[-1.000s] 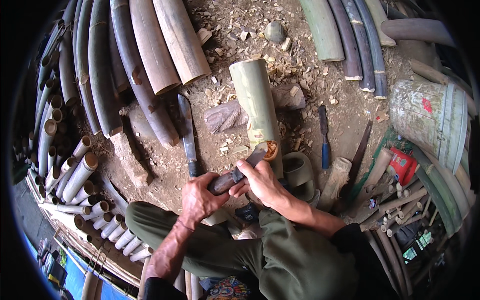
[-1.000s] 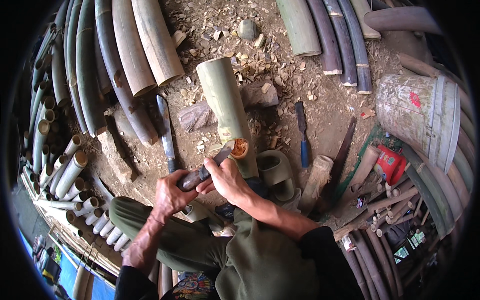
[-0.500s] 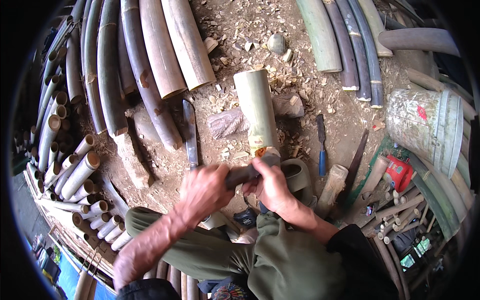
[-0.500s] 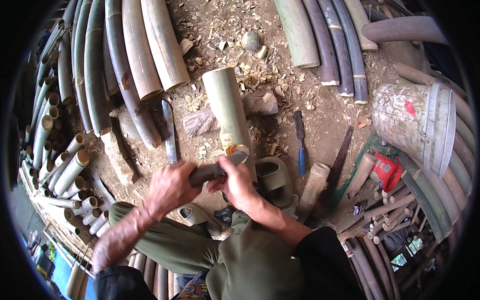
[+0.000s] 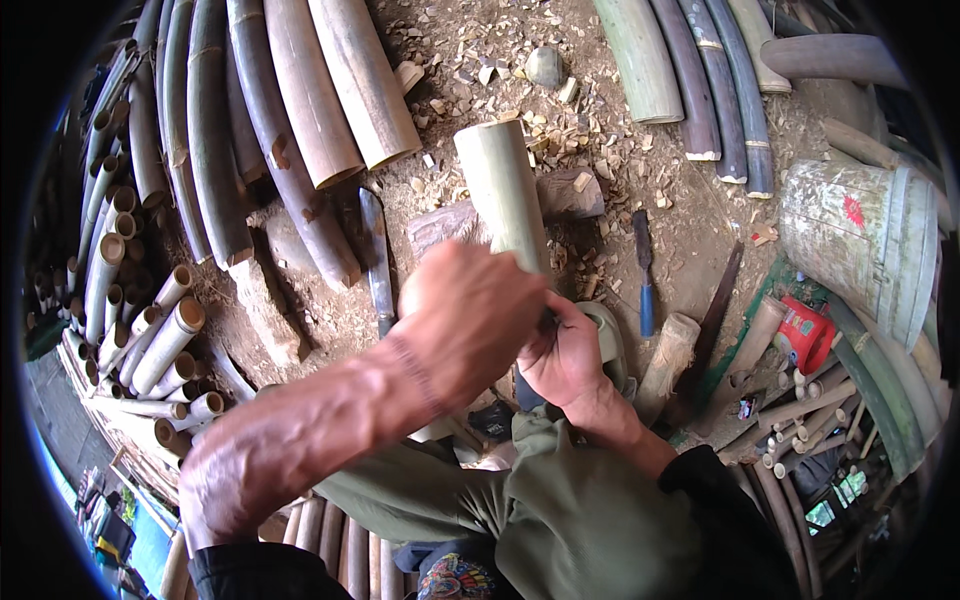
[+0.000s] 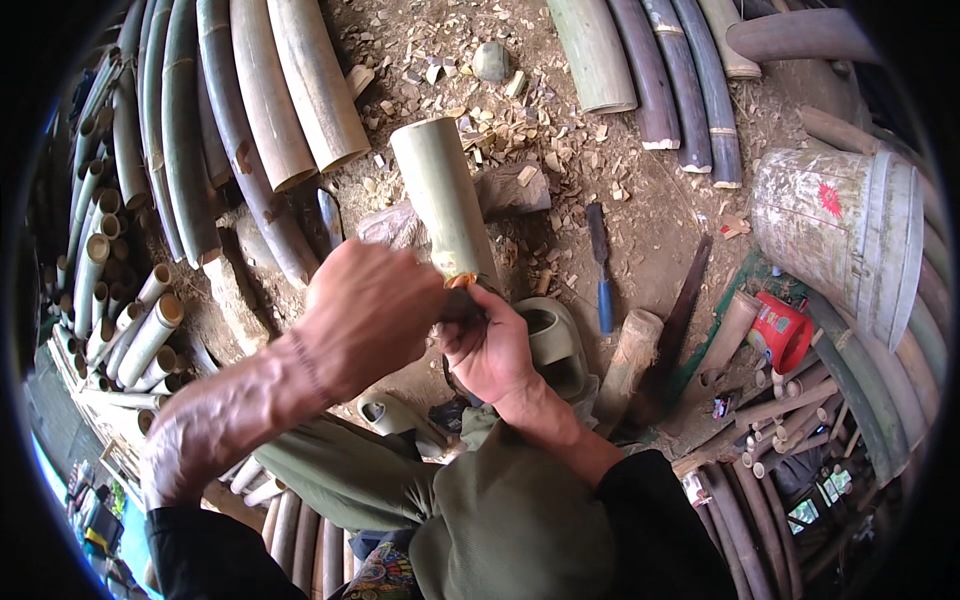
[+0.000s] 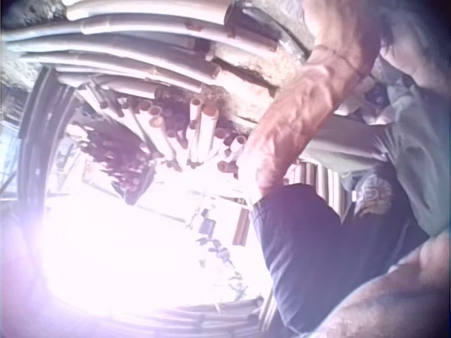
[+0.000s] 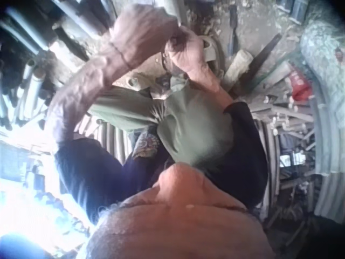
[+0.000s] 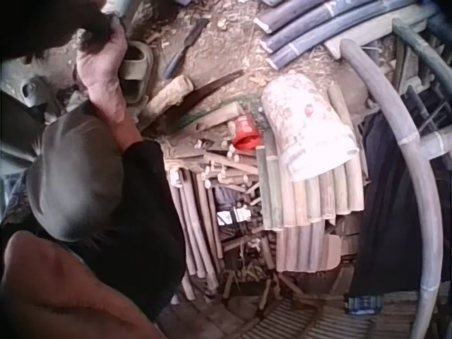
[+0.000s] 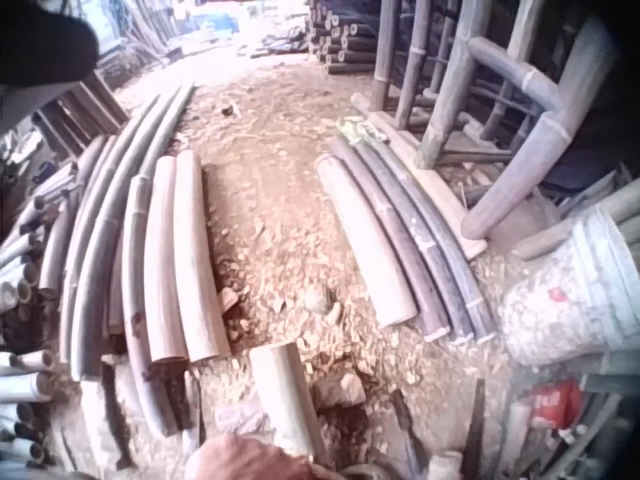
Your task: The person carves a hole into a bamboo pole using a chisel and a knife, then shapes the end of another bamboo piece by striking it with a large blade.
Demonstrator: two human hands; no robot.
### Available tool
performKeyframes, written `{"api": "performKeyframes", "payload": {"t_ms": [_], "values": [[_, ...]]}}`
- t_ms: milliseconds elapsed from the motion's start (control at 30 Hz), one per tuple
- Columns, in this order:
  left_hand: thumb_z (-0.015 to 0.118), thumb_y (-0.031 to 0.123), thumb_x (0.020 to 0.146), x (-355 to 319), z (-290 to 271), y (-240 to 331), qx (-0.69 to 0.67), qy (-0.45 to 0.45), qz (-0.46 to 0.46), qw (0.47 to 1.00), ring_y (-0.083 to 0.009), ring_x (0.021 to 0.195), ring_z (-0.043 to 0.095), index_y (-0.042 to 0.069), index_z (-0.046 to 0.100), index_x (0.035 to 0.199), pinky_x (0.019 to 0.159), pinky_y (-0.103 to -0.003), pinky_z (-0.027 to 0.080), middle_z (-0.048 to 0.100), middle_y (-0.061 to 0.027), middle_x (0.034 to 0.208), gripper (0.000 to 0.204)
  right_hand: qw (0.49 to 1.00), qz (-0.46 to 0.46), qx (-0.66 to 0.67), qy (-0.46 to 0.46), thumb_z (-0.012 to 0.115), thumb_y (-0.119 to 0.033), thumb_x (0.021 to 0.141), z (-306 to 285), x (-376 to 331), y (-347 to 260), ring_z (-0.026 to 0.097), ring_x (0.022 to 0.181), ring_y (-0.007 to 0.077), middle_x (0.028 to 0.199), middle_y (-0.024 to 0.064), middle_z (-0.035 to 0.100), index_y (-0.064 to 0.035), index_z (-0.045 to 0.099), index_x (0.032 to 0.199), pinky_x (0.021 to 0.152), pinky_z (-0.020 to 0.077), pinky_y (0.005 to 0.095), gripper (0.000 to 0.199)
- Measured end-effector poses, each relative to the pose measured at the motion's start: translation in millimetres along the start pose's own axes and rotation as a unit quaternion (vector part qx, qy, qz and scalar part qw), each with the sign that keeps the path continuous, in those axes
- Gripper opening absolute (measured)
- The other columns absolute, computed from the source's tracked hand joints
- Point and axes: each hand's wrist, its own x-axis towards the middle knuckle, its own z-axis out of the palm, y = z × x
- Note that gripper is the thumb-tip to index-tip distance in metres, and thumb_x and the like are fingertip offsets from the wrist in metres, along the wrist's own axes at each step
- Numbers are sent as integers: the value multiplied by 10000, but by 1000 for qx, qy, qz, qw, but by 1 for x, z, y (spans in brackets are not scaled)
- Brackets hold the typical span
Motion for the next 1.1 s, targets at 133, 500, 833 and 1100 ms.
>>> {"api": "performKeyframes", "payload": {"t_ms": [133, 500, 833, 1100], "values": [[638, 117, 871, -15, 8, -4, 86, -7, 35, 996, -192, 577, 662, 128, 685, 705, 463, -321, 485, 650, -28, 616, 172, 979, 86, 84, -165, 441, -306, 1039, -7, -1, 18, 692, 780, 250, 952, 77, 703, -82, 585, 1217, 706, 576, 381, 320], [730, 206, 677, -61, 204, -32, -370, 93, -58, 922, -310, 761, 701, 144, 674, 1038, 721, -417, 571, 715, -142, 864, 370, 896, 63, -414, 145, 653, -215, 935, -27, -15, 31, 595, 548, 134, 687, 36, 617, -18, 655, 1064, 508, 480, 289, 236], [689, 252, 778, -3, 207, 121, -562, 81, -224, 792, -378, 714, 696, 55, 280, 1493, 717, -446, 579, 680, -258, 817, 847, 570, -224, -766, 194, 580, -320, 960, -65, -14, -2, 649, 668, 333, 733, 185, 674, -13, 667, 848, 619, 493, 416, 338], [621, 117, 791, -67, 123, -23, -76, 25, -40, 996, -319, 721, 686, 70, 565, 954, 636, -446, 530, 663, -100, 835, 178, 957, 136, -255, -40, 510, -286, 1029, -58, 0, 34, 536, 582, 117, 788, 10, 601, -92, 602, 1207, 639, 495, 328, 279]]}}
